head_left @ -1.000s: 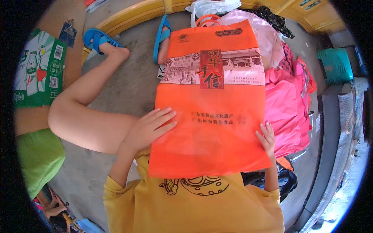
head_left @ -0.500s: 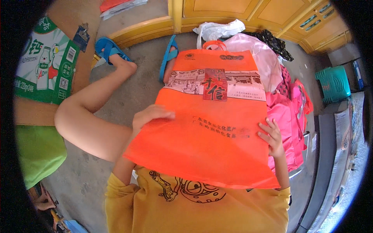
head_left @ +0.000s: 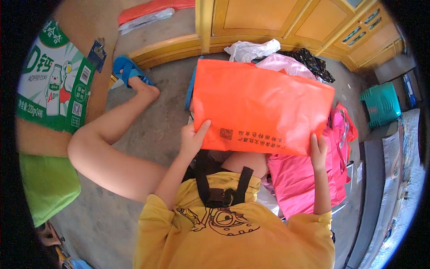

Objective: Folding plastic bags and organizing clothes on the floor.

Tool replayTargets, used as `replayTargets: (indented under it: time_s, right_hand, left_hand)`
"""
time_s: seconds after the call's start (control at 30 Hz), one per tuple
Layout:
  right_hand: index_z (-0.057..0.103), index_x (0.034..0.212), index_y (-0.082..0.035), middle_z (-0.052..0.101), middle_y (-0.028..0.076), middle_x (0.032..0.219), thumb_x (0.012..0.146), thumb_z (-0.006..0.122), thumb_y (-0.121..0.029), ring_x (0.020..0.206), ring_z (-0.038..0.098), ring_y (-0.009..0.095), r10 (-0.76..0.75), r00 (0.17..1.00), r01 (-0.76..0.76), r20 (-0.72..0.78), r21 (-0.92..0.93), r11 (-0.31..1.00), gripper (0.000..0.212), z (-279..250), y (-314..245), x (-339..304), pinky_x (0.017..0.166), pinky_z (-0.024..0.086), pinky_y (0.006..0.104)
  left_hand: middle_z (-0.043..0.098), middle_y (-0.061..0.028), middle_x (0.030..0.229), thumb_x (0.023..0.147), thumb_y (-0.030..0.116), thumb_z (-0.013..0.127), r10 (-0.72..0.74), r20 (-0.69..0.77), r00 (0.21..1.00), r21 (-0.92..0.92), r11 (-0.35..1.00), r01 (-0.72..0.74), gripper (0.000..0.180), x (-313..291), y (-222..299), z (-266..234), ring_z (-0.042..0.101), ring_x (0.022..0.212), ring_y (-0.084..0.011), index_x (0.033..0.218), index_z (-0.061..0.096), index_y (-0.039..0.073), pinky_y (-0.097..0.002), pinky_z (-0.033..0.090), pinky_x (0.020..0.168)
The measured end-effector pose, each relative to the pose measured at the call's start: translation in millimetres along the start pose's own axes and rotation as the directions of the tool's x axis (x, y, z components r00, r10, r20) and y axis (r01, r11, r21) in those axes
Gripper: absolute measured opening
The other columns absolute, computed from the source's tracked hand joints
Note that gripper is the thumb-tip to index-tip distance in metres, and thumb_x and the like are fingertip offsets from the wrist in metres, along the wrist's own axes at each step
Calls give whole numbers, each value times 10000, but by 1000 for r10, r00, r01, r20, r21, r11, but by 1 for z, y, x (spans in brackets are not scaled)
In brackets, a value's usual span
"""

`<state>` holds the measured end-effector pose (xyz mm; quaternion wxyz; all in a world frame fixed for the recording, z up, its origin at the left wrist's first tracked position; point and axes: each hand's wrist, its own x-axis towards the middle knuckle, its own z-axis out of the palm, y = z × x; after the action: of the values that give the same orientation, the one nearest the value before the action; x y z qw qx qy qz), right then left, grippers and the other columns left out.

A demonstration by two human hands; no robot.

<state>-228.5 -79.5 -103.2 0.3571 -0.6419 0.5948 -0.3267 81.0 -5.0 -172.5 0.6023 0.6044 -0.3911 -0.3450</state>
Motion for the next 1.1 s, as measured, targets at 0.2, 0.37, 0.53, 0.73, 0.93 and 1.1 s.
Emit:
replayTargets:
  time_s: [0.2,0.37,0.53,0.73,0.93,1.1]
  right_hand:
    - [449,651,23,409,153,479,727,464,-181,401,384,184,-128,991,108,-38,-343,933,218,20,28,25,416,326,294]
    - [441,615,6,427,136,472,694,513,-193,410,440,221,-119,992,81,-38,-525,847,226,25,15,14,393,330,293]
    - [420,883,-46,467,149,495,670,538,-213,430,471,278,-65,992,-1,-106,-531,848,295,34,-1,12,392,355,336]
    - [412,958,-85,475,122,520,668,543,-167,416,457,232,-200,972,87,-122,-602,794,330,41,0,13,397,357,313]
    - [476,868,-85,479,103,709,658,531,-122,595,496,256,-354,935,232,-16,-726,647,220,40,0,12,487,400,327]
    - [475,833,-79,450,105,715,643,539,-133,569,487,272,-418,908,302,0,-693,655,208,39,4,14,463,414,333]
  left_hand:
    - [513,-40,582,705,160,519,-23,-48,999,147,989,30,191,6,-27,11,462,513,-76,755,453,-12,-215,360,458]
    - [512,-113,604,693,123,503,-54,-77,996,386,919,80,281,-18,-34,10,518,541,-225,920,373,22,-271,401,529]
    - [421,-186,911,663,59,475,-17,-66,998,517,855,49,369,-27,-42,15,435,805,-340,999,324,41,-359,364,675]
    - [328,-207,1023,623,44,472,-63,-25,998,419,906,67,414,-33,-58,16,311,986,-347,1017,344,39,-388,283,797]
    - [152,-159,1203,509,64,477,-28,470,882,787,465,-404,620,-39,-5,16,90,1129,-320,1105,307,71,-522,126,852]
    - [120,-145,1219,481,171,628,-34,496,868,814,368,-450,799,-38,-28,13,88,1127,-330,1159,216,77,-511,180,841]
